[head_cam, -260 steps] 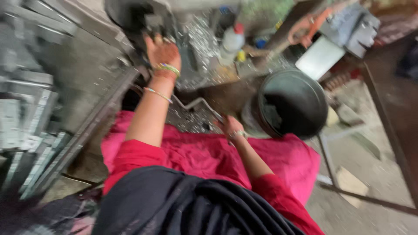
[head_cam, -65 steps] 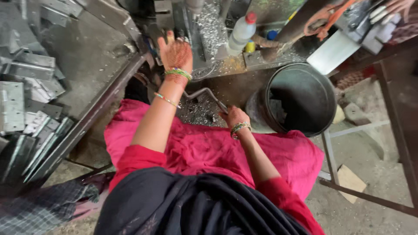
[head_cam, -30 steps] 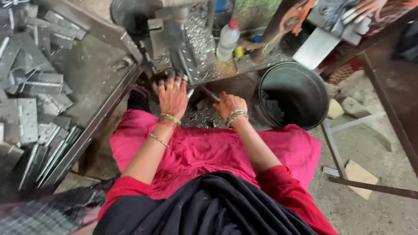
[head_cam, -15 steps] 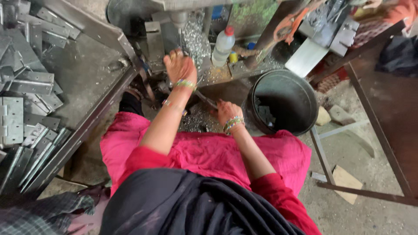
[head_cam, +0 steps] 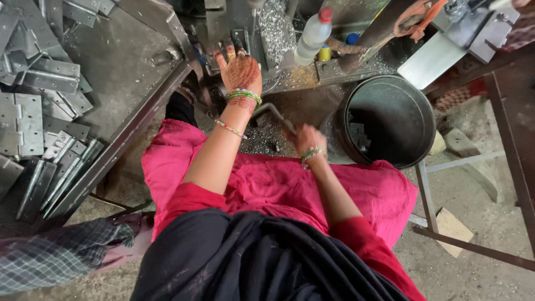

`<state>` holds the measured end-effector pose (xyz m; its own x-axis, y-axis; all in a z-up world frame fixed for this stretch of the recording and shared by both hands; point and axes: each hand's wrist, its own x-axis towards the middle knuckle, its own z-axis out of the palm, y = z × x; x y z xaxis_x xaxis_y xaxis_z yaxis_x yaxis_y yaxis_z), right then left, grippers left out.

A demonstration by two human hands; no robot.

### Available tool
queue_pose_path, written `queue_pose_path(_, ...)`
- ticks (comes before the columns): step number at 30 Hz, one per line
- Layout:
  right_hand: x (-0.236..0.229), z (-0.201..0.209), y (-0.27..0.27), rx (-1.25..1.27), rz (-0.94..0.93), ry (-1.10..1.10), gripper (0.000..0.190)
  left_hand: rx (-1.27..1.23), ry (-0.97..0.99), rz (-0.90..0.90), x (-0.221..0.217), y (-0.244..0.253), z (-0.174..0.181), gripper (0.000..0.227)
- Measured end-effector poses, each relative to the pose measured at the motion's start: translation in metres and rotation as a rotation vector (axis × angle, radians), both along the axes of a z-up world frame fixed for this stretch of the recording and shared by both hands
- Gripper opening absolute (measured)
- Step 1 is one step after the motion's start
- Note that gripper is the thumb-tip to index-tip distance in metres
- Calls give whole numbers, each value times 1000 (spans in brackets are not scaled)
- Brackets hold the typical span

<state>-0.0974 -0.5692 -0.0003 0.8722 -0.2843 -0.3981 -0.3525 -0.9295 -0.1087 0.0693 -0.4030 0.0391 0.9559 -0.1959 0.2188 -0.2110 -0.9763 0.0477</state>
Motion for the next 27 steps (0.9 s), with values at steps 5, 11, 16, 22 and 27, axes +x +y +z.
queue_pose_path(5,-16,-27,-2,95,94,-164,47,-4,101,-64,-31,9,-5,45)
queue_pose_path(11,1,-53,-20,56,40,-275,37,36,23,-91,-26,22,-6,39)
queue_pose_path(16,3,-95,-20,259,119,-218,52,32,87,-69,-31,34,-6,43)
queue_pose_path(22,-5,-80,-33,-50,182,-399,45,246,-37,-58,0,23,-2,30)
queue_pose_path(27,-5,-115,-27,214,80,-227,51,72,-48,-40,-6,10,-16,33)
